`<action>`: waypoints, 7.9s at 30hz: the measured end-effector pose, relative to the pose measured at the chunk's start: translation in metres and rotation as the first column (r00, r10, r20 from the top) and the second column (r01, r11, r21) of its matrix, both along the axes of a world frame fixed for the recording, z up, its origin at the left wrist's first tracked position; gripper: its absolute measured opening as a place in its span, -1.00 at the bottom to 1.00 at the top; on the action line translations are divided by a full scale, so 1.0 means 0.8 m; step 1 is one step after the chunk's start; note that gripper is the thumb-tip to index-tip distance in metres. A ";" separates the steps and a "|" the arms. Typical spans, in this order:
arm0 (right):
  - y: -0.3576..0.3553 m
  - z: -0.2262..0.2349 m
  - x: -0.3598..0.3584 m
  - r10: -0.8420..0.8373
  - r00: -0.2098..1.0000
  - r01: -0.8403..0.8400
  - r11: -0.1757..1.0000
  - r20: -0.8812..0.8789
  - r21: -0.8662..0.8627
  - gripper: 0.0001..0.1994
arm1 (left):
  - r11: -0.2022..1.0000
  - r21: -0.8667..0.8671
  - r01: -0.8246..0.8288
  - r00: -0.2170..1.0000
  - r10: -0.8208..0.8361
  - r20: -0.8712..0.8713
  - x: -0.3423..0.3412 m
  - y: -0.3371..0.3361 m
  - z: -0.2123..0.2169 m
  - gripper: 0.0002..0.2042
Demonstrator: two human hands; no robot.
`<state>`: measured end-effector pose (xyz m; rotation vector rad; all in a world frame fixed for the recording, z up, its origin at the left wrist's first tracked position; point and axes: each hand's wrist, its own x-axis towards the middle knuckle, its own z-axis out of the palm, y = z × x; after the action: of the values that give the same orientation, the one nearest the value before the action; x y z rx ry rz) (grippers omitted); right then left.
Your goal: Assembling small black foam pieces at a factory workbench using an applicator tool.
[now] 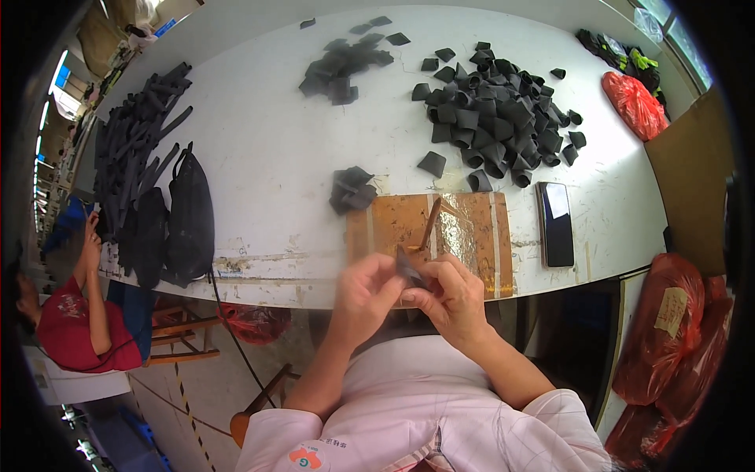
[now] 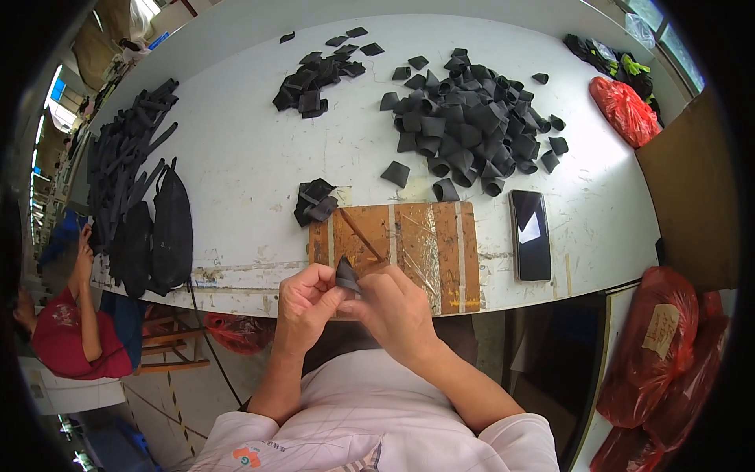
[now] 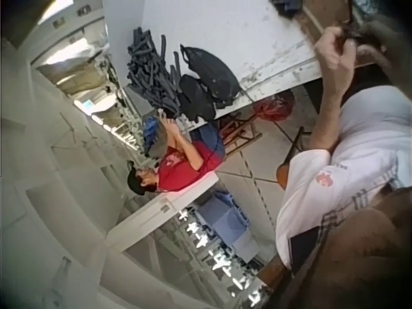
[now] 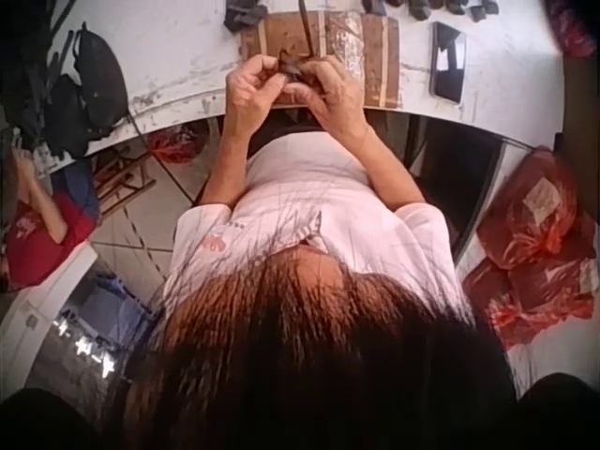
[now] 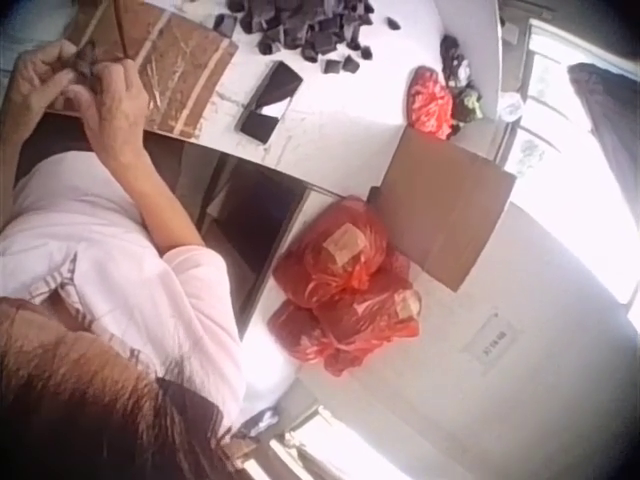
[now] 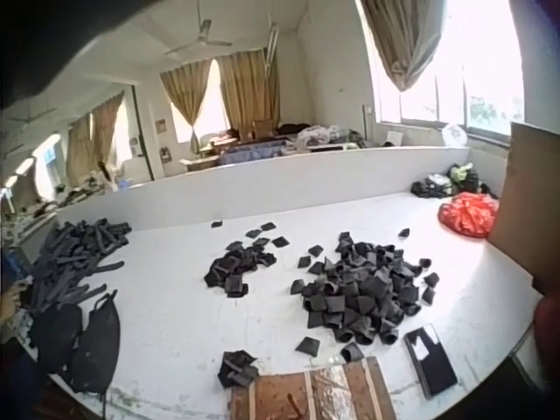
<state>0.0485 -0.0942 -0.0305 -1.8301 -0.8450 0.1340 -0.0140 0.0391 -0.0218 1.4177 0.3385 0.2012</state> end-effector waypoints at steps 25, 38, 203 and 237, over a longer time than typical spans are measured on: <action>0.018 -0.004 0.006 -0.030 0.838 0.127 0.982 0.545 -0.140 -0.78 | 0.869 0.279 -0.409 0.910 0.367 0.193 0.007 -0.026 -0.023 -0.92; 0.008 0.000 0.026 0.352 0.473 0.133 0.878 -0.808 0.460 -0.97 | 0.897 -0.434 -0.085 0.988 0.132 0.079 0.014 -0.003 -0.001 -0.79; 0.003 0.017 0.025 0.319 0.568 0.190 0.846 -0.759 0.498 -0.97 | 0.938 -0.319 -0.140 0.984 0.168 0.062 0.018 -0.012 0.018 -0.86; 0.021 0.075 0.060 -0.217 0.839 0.092 0.960 0.499 0.263 -0.64 | 0.979 -0.016 -0.205 0.862 0.188 0.470 0.063 -0.006 0.078 -0.93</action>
<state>0.0967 -0.0775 0.0297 -1.7229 -1.0291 -0.5767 0.0366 0.0345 0.0404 1.3172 0.0750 0.7107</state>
